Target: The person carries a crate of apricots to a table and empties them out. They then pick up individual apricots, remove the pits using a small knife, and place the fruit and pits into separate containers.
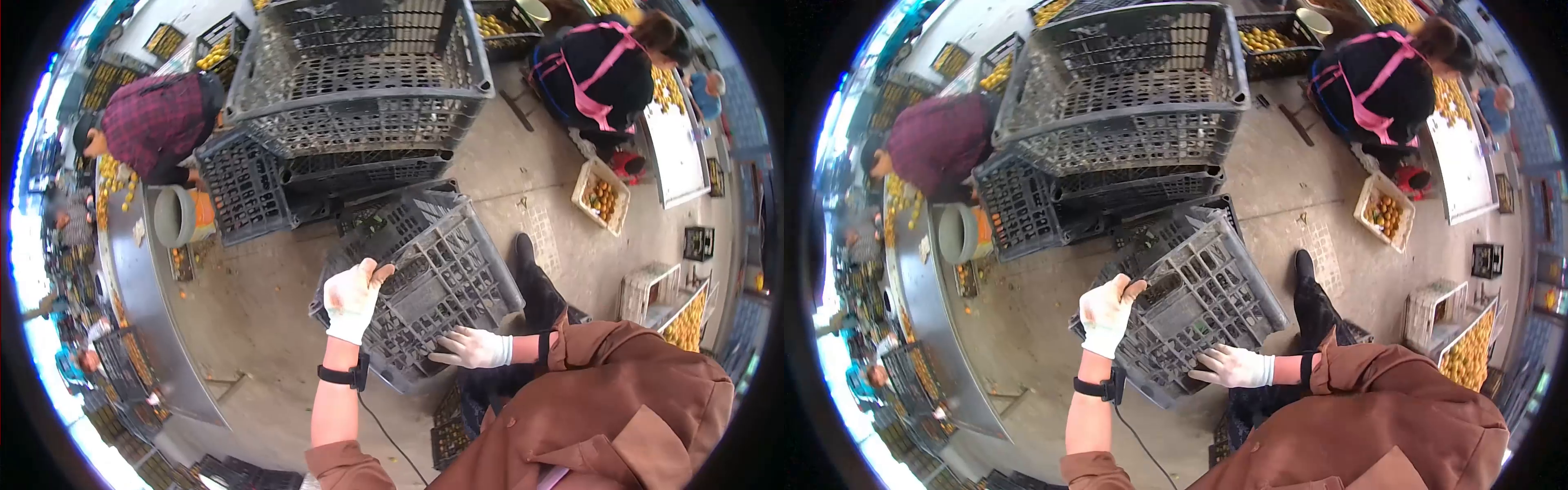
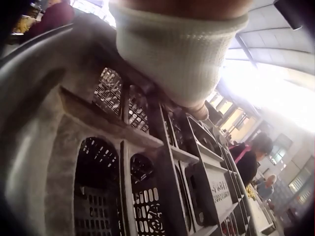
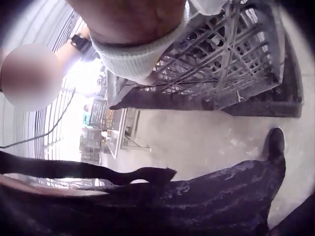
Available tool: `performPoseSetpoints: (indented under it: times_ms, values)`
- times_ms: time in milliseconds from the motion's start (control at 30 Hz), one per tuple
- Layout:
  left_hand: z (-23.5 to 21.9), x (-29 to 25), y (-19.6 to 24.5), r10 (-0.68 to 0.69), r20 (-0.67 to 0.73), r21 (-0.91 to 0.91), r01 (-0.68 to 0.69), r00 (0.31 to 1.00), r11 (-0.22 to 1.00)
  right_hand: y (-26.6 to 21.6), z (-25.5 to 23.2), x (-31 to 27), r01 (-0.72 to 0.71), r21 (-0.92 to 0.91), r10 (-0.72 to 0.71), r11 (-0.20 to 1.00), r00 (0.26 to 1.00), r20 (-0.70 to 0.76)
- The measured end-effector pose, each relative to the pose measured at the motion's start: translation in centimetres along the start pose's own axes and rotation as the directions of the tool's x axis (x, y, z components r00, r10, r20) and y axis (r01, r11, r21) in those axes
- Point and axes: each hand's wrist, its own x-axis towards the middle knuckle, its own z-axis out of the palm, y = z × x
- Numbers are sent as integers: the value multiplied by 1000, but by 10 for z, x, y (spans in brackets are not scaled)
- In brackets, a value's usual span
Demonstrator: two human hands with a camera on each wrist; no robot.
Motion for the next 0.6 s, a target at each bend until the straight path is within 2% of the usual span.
performPoseSetpoints:
  times_ms: [33, 100, 267, 333, 400, 467, 500, 533, 567, 600]
  values:
    - [3, 8, 2, 19, 15, 2, -19, 1000, 1000, -3, 3, 1, -41, 0, 41, 999, 999, -32]
    - [10, 28, 9, 152, 33, 1, -152, 988, 988, -5, 5, 0, -80, 26, 81, 996, 996, -40]
    - [44, 66, 10, 248, 170, -53, -242, 954, 969, 7, 37, 3, -190, 0, 189, 982, 977, -99]
    - [67, 84, 0, 289, 198, -59, -283, 937, 957, 19, 57, 6, -255, 34, 256, 966, 965, -59]
    - [99, 92, -12, 298, 214, -78, -288, 930, 954, 25, 84, 7, -328, 47, 331, 943, 938, -97]
    - [122, 99, -27, 380, 241, 29, -398, 893, 917, 33, 103, 13, -432, 32, 433, 901, 902, -3]
    - [125, 101, -24, 272, 248, 105, -305, 930, 947, 31, 105, 19, -443, 52, 446, 895, 894, -52]
    - [121, 104, -15, 186, 225, 161, -225, 956, 961, 30, 96, 23, -427, 45, 427, 903, 884, -191]
    - [130, 102, -22, 201, 152, 149, -224, 968, 963, 25, 78, 24, -425, 51, 428, 904, 896, -120]
    - [127, 96, -8, 123, 117, 159, -141, 985, 977, 20, 83, 22, -444, 65, 447, 894, 871, -204]
